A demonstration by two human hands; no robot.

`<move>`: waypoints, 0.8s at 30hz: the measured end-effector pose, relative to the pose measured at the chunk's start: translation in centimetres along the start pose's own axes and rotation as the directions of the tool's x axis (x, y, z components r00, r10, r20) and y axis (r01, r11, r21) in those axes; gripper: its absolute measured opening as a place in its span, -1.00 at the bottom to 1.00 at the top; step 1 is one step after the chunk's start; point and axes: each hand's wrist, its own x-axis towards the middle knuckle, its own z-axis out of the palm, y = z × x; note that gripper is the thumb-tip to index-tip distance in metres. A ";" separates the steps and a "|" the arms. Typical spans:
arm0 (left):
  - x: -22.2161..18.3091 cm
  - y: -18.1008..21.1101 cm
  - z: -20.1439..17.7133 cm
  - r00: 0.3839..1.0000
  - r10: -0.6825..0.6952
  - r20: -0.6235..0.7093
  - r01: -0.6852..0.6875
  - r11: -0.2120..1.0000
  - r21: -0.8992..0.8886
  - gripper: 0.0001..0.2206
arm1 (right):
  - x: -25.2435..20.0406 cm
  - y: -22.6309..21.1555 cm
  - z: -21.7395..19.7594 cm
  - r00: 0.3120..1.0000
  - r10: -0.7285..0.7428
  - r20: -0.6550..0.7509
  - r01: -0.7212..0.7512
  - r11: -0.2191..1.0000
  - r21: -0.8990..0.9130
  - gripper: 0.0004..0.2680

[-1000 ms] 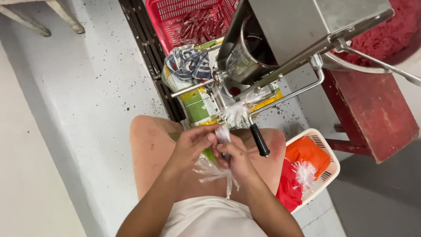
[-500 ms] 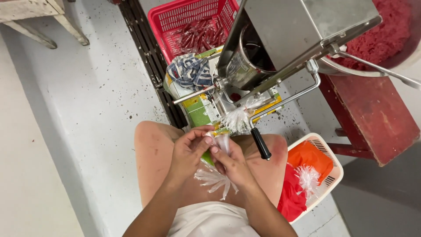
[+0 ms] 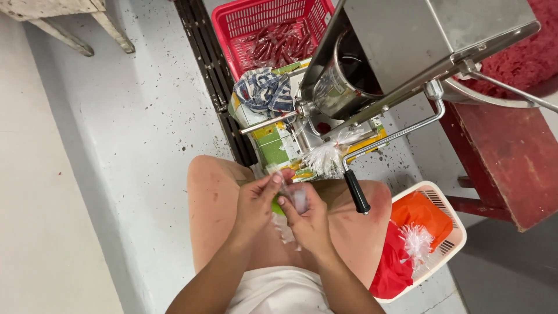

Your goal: Operating a manual sausage stuffer to fill casings with meat mixture

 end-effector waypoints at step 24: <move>12.5 -4.0 -9.3 0.928 0.268 -0.259 0.012 0.674 0.739 -0.88 | 0.1 2.3 -3.2 0.886 0.459 -0.062 -0.452 0.886 0.104 -0.72</move>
